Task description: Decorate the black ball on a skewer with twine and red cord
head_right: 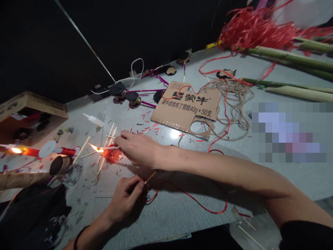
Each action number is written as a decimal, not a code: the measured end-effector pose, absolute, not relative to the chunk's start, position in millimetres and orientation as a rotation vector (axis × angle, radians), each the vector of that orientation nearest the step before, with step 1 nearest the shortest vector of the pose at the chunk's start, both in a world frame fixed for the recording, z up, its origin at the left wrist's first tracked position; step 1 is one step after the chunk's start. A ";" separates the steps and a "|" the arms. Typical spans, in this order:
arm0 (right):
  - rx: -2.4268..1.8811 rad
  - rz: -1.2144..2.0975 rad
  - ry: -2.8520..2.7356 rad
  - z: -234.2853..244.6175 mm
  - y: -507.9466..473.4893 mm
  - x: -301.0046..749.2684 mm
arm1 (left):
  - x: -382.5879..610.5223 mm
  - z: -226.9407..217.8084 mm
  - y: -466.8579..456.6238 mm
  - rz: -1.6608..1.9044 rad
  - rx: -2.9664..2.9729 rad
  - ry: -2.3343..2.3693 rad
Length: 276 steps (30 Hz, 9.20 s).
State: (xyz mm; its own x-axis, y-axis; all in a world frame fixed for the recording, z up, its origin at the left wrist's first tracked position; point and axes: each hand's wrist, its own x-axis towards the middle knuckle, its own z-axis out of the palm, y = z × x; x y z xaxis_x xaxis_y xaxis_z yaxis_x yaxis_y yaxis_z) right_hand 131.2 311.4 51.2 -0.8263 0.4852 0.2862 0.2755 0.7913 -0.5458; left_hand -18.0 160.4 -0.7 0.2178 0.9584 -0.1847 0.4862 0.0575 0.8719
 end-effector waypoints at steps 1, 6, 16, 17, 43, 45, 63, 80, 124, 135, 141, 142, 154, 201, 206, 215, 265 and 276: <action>-0.569 0.690 -2.563 50.9 311.5 131.2 | -18.2 -0.6 160.5 0.640 1.564 1.399; -0.567 0.689 -2.552 50.8 311.2 131.6 | -19.0 -0.4 160.2 0.620 1.556 1.403; -0.571 0.751 -2.571 52.7 311.1 131.3 | -17.9 -1.7 160.8 0.644 1.576 1.400; -0.569 0.759 -2.573 52.8 311.3 131.4 | -18.1 -1.9 160.9 0.645 1.573 1.402; -0.585 0.780 -2.571 54.0 311.1 132.7 | -18.7 -2.4 160.8 0.670 1.599 1.389; -0.580 0.784 -2.569 53.6 311.1 133.0 | -18.7 -3.1 160.4 0.673 1.594 1.385; -0.561 0.733 -2.552 52.4 311.8 134.2 | -19.6 -6.3 158.8 0.661 1.595 1.398; -0.605 0.718 -2.595 54.3 310.5 133.3 | -18.7 -5.0 159.6 0.673 1.577 1.387; -0.608 0.685 -2.589 54.0 310.2 134.5 | -17.7 -3.3 159.2 0.672 1.577 1.404; -0.609 0.707 -2.603 55.2 309.7 133.7 | -18.8 -4.6 159.9 0.646 1.553 1.397; -0.610 0.752 -2.607 57.4 310.1 132.9 | -18.7 -3.8 160.1 0.657 1.554 1.390; -0.611 0.749 -2.606 57.1 310.2 133.1 | -18.6 -3.8 159.9 0.657 1.551 1.386; -0.595 0.696 -2.583 51.9 310.9 133.8 | -19.6 -6.2 159.0 0.669 1.570 1.395; -0.565 0.796 -2.521 48.5 311.3 133.6 | -20.0 -5.6 160.2 0.660 1.553 1.380; -0.569 0.764 -2.534 48.1 311.5 134.3 | -19.6 -5.9 159.9 0.656 1.524 1.376; -0.550 0.773 -2.514 43.1 310.3 134.8 | -16.0 0.1 166.8 0.698 1.418 1.353; -0.498 0.803 -2.403 31.9 311.8 141.3 | -10.4 -0.1 163.7 0.713 1.513 1.334; -0.521 0.823 -2.416 31.1 312.4 139.8 | -12.1 0.1 164.2 0.670 1.491 1.344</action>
State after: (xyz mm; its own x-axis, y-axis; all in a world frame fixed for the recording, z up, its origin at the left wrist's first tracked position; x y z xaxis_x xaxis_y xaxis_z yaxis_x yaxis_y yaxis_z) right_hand 139.8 312.4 31.1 -0.7849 0.5067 0.3567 0.1837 0.7400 -0.6470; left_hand -12.1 164.2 0.1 0.2348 0.9503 -0.2042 0.4091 0.0940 0.9076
